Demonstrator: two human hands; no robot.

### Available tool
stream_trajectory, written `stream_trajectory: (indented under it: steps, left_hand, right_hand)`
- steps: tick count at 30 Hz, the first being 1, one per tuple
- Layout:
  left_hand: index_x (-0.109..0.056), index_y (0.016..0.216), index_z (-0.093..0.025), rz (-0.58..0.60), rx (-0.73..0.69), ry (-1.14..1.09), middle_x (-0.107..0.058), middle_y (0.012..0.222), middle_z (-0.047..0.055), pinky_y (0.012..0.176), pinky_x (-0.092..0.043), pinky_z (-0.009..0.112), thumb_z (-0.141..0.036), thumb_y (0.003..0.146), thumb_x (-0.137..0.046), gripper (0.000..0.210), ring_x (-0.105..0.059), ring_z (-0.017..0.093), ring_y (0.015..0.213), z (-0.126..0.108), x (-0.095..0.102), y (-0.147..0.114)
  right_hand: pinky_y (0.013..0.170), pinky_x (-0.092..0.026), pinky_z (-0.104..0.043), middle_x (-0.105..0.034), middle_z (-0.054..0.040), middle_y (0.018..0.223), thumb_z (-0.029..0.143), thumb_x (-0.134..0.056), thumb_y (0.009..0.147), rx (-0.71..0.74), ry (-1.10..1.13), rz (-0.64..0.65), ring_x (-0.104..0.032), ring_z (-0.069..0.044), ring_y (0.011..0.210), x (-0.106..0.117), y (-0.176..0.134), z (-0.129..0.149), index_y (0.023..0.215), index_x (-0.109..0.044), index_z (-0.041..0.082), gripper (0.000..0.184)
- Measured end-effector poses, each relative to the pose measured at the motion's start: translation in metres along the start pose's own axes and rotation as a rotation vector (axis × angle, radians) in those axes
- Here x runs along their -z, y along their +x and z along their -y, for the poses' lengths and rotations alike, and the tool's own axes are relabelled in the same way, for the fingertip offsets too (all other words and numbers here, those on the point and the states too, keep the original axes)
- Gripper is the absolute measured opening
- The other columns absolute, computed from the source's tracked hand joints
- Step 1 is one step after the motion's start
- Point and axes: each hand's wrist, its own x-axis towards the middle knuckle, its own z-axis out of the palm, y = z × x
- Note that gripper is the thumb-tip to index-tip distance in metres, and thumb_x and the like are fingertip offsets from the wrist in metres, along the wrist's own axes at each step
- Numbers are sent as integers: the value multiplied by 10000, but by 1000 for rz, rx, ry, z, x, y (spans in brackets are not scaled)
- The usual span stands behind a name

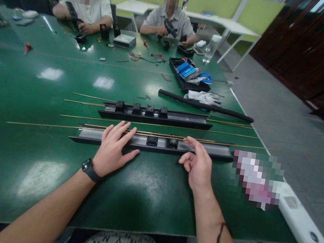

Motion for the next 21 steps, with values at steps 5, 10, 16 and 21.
stream_trajectory:
  steps: [5,10,16,21]
  left_hand:
    - [-507,1531,-230,-4,-2,-4,-492,1607,147,1279,-227,545,-471,938,-668,660,-398,334,1536,0,0,0]
    - [-512,1528,-233,-3,-5,1,-490,1608,145,1277,-230,544,-468,949,-654,641,-392,330,1541,1,-1,0]
    - [-508,1530,-227,-5,-10,-2,-492,1605,151,1277,-230,544,-474,948,-656,650,-397,332,1537,2,0,0]
    - [-515,1523,-225,-6,-3,0,-497,1602,146,1279,-229,535,-468,944,-664,645,-399,326,1536,0,1,0]
  right_hand:
    - [323,-224,-196,-721,-130,1265,561,-639,933,-16,-22,62,-615,-86,500,0,-2,-1,1166,-778,215,439]
    - [323,-227,-195,-732,-138,1234,555,-624,942,-12,-15,17,-611,-85,494,-1,0,-1,1138,-786,192,443]
    - [324,-225,-187,-742,-120,1179,540,-640,931,3,8,-52,-603,-78,480,0,1,1,1107,-789,194,416]
    - [330,-225,-190,-722,-120,1252,543,-653,927,3,-6,29,-615,-84,497,0,-2,0,1156,-777,213,420]
